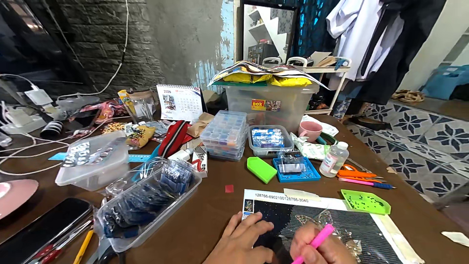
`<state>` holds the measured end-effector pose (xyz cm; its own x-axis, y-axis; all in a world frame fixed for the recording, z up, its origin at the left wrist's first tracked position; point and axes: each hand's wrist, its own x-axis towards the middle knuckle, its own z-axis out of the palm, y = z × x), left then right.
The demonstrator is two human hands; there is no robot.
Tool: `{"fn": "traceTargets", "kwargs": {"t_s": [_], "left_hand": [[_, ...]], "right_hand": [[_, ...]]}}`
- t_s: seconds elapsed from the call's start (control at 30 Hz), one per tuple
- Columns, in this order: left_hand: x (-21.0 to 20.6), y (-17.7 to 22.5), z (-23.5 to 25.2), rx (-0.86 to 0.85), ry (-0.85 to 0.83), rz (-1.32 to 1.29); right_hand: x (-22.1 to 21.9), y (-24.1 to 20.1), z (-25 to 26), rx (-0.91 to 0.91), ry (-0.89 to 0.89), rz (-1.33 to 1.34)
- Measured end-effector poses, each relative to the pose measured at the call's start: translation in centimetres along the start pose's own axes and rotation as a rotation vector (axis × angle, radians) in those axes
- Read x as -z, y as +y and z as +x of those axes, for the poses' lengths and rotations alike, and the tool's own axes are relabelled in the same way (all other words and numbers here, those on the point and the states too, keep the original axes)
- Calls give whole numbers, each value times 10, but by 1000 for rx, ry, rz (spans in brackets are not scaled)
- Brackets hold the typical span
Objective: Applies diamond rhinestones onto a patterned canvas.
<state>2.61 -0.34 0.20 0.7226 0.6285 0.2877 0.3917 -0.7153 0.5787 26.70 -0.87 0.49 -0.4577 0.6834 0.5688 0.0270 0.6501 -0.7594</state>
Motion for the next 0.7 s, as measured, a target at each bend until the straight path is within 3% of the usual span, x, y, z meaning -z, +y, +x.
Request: {"fn": "traceTargets", "kwargs": {"t_s": [0.27, 0.7], "left_hand": [[1, -2, 0, -23, -17, 13], [3, -3, 0, 3, -14, 4]], "right_hand": [[-2, 5, -1, 146, -5, -134], [0, 5, 1, 145, 10, -179]]}}
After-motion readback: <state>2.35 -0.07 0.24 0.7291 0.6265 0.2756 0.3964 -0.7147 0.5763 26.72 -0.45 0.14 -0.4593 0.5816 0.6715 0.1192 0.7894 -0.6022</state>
